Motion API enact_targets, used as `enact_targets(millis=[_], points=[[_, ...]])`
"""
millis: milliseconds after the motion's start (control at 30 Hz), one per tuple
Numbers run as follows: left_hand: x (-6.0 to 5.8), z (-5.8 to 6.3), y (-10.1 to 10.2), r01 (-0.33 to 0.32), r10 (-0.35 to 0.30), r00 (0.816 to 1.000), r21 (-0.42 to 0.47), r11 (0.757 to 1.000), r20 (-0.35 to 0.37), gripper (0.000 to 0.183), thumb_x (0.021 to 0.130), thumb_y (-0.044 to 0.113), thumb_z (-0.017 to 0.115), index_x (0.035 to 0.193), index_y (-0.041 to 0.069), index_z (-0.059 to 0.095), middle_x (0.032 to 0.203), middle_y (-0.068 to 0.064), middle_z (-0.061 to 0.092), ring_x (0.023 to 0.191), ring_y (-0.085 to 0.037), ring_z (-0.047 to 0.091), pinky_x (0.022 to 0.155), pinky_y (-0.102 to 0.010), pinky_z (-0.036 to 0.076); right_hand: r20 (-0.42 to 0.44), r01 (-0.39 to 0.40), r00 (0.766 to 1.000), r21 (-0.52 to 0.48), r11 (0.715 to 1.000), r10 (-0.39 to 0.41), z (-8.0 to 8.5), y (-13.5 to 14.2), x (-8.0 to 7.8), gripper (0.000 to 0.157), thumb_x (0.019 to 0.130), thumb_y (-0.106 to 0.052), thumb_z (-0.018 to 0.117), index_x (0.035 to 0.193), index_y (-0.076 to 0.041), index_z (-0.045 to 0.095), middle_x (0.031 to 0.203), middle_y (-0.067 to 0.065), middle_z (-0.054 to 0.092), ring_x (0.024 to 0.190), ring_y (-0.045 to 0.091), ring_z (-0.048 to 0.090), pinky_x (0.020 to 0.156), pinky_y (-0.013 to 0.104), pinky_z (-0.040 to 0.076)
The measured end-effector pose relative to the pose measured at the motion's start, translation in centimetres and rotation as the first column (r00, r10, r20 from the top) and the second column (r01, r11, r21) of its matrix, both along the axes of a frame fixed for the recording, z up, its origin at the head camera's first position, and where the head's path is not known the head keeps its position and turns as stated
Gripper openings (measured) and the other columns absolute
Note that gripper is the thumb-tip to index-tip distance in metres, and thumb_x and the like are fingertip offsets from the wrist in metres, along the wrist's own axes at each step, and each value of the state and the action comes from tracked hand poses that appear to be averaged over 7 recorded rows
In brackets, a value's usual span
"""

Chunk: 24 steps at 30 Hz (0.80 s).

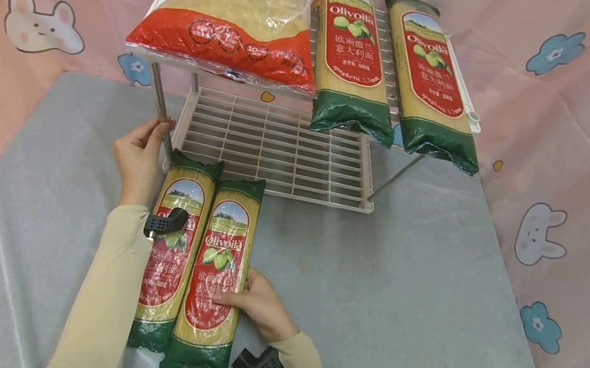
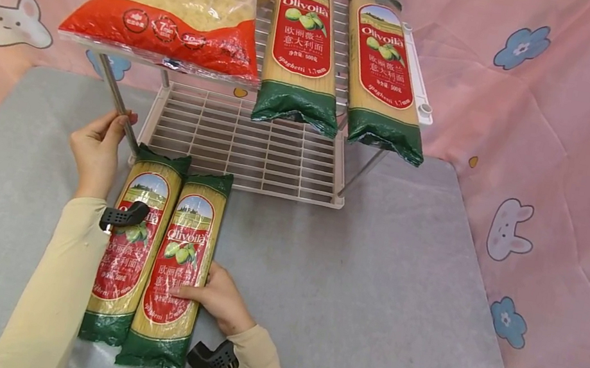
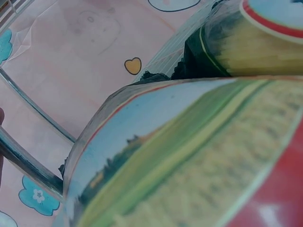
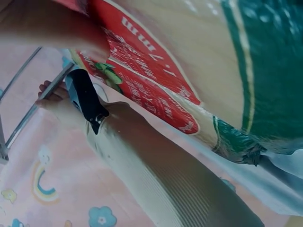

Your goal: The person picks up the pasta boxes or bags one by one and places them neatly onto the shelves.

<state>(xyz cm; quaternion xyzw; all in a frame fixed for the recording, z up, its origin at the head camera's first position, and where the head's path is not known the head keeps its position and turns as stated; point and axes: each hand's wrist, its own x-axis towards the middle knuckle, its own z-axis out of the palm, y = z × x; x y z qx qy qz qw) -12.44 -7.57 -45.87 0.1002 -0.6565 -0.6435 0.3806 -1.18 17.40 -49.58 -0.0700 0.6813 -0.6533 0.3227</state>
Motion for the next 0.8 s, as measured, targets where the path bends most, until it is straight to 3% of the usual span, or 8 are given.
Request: enact_targets(millis=[267, 500, 800], points=[[-0.17, -0.13, -0.15, 0.010, -0.010, 1.000, 0.009, 1.000, -0.022, 0.027, 0.090, 0.016, 0.065, 0.104, -0.006, 0.070, 0.100, -0.019, 0.069, 0.092, -0.004, 0.065, 0.088, -0.027, 0.049, -0.038, 0.072, 0.997, -0.003, 0.997, -0.072, -0.54, -0.30, 0.16, 0.041, 0.075, 0.008, 0.071, 0.114, 0.010, 0.057, 0.099, 0.015, 0.068, 0.084, 0.016, 0.064, 0.085, 0.031, 0.049], [-0.07, -0.08, -0.08, 0.009, -0.009, 1.000, 0.005, 1.000, -0.018, 0.028, 0.089, 0.019, 0.065, 0.104, -0.004, 0.071, 0.101, -0.017, 0.069, 0.093, -0.005, 0.065, 0.089, -0.027, 0.049, -0.008, 0.134, 0.991, -0.029, 0.991, -0.134, -0.68, -0.22, 0.06, 0.035, 0.073, 0.011, 0.070, 0.106, 0.014, 0.059, 0.091, 0.017, 0.070, 0.077, 0.014, 0.065, 0.081, 0.031, 0.050], [0.02, 0.06, -0.10, 0.012, -0.012, 1.000, -0.006, 1.000, -0.011, 0.025, 0.090, 0.015, 0.064, 0.104, -0.005, 0.070, 0.101, -0.018, 0.069, 0.090, -0.001, 0.064, 0.088, -0.026, 0.049, 0.049, 0.146, 0.989, -0.057, 0.988, -0.143, -0.25, 0.50, -0.34, 0.033, 0.073, 0.011, 0.068, 0.105, 0.014, 0.058, 0.085, 0.008, 0.070, 0.073, 0.013, 0.065, 0.078, 0.029, 0.051]])
